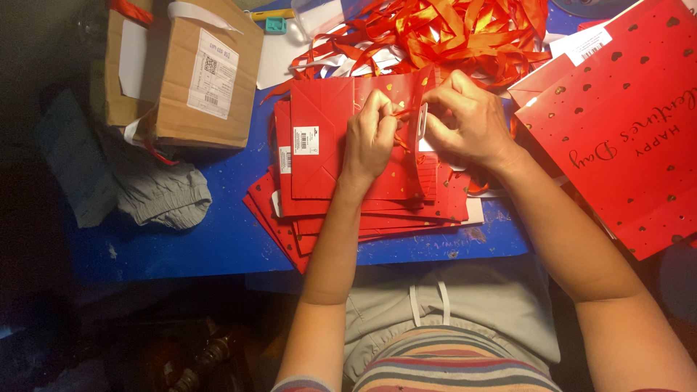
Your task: The person assembles red Valentine's Day gift bags by hand. They fold the bag flaps, insert orange ribbons through the handle slots, and place the finished bags on a growing stack on the blue table.
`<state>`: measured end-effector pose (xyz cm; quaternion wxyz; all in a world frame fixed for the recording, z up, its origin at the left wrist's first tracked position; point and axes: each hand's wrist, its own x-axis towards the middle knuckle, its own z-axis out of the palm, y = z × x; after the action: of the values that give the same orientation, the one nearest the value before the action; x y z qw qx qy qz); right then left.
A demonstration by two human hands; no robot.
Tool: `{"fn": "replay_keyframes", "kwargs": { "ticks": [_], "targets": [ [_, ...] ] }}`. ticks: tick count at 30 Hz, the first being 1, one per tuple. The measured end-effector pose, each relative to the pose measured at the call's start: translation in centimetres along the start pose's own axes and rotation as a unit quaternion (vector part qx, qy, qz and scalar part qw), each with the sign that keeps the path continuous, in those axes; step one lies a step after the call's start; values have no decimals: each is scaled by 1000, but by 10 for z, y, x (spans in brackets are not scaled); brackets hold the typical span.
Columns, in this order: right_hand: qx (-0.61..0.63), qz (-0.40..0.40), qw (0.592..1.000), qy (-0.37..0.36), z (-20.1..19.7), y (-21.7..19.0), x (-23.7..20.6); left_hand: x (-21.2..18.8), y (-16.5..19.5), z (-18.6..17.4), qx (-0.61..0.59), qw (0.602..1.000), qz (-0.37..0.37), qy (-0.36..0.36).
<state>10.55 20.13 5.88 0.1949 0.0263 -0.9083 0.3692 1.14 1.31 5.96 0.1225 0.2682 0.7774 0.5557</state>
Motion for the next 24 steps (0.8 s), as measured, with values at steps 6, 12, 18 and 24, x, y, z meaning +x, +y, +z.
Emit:
{"fn": "replay_keyframes", "kwargs": {
  "ticks": [6,12,18,24],
  "targets": [
    [-18,-10,999,28,2,-3,-2,-3,21,7,66,990,122,21],
    [-25,-24,998,44,3,-7,-1,-3,21,6,77,996,35,6],
    [-30,-14,999,20,3,-9,0,-3,17,6,74,997,16,1],
    [-23,-13,1000,5,2,-6,-1,-4,23,6,83,995,55,-2]
  ]
}}
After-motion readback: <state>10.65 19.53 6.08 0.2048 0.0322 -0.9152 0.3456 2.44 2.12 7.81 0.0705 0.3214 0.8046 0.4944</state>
